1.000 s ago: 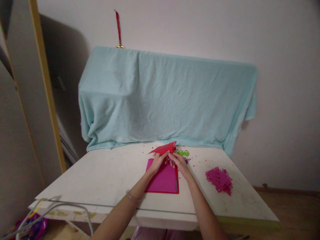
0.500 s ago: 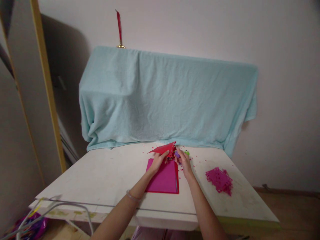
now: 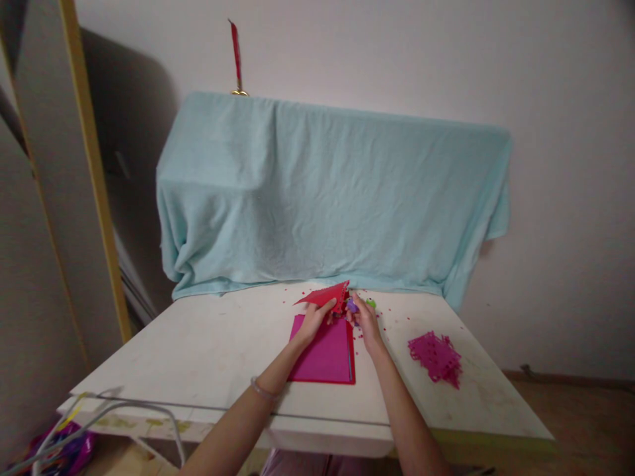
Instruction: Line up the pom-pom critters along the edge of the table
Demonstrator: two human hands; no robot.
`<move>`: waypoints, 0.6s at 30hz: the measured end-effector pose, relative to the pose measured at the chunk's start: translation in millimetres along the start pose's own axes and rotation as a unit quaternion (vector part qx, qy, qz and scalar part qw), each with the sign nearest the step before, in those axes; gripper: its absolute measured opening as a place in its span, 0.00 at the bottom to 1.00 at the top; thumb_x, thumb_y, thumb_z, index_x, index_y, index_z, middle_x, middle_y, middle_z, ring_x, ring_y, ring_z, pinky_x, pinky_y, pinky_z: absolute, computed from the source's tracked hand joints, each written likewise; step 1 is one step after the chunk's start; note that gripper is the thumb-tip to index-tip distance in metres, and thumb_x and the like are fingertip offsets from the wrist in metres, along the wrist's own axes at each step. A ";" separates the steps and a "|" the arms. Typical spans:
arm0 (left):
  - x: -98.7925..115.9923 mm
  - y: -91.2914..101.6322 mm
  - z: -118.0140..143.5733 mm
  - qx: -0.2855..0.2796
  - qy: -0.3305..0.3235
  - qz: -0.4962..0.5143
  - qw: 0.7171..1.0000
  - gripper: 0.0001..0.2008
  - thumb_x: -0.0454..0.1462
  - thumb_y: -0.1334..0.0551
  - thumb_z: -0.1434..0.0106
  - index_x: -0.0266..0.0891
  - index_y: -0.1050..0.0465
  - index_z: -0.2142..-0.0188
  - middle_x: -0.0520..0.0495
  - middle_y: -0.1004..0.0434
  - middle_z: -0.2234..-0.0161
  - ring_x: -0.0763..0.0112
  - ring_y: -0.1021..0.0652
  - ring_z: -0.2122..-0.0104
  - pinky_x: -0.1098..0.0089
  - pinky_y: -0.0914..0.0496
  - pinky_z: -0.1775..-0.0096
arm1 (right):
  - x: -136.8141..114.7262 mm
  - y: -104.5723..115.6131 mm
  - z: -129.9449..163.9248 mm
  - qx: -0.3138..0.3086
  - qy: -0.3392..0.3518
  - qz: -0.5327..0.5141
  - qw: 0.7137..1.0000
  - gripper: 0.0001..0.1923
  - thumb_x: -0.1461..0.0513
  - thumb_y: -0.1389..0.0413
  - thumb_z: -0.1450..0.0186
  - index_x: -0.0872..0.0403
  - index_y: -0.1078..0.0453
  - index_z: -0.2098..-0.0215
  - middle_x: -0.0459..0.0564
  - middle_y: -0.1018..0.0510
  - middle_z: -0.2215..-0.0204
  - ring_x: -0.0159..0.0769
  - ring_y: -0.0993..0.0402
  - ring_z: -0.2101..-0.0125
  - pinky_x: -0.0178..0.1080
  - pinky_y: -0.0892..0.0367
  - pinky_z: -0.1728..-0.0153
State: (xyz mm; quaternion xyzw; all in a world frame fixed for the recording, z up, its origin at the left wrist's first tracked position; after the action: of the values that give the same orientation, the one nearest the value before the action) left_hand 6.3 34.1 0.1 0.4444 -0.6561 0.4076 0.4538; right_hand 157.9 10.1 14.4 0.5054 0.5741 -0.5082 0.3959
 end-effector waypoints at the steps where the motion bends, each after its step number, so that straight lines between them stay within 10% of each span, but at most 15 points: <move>1: 0.1 -0.2 -0.1 -0.004 -0.002 0.002 1.000 0.23 0.52 0.40 0.38 0.34 0.31 0.76 0.50 0.33 0.83 0.75 0.34 0.83 0.72 0.42 0.76 | 0.5 0.3 -0.5 -0.001 -0.002 -0.003 1.000 0.26 0.41 0.46 0.37 0.55 0.32 0.75 0.45 0.31 0.84 0.29 0.40 0.85 0.34 0.46 0.83; 18: 4.5 -6.3 4.8 -0.050 0.003 0.015 0.999 0.20 0.49 0.41 0.37 0.35 0.32 0.76 0.51 0.33 0.82 0.75 0.34 0.81 0.71 0.40 0.73 | 9.0 10.0 -12.1 0.052 0.015 -0.084 0.995 0.20 0.46 0.38 0.43 0.54 0.26 0.65 0.50 0.21 0.66 0.38 0.25 0.65 0.38 0.28 0.65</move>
State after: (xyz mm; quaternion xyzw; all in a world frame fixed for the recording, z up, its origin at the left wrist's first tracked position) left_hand 10.3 26.9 4.0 0.4099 -0.6808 0.3824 0.4714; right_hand 166.9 23.4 5.9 0.4830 0.5930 -0.5610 0.3167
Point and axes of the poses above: each hand's wrist, its own z-axis away from the middle knuckle, its own y-axis out of the back of the hand, x = y × z, the point moved 2 cm from there along -z, towards the middle knuckle
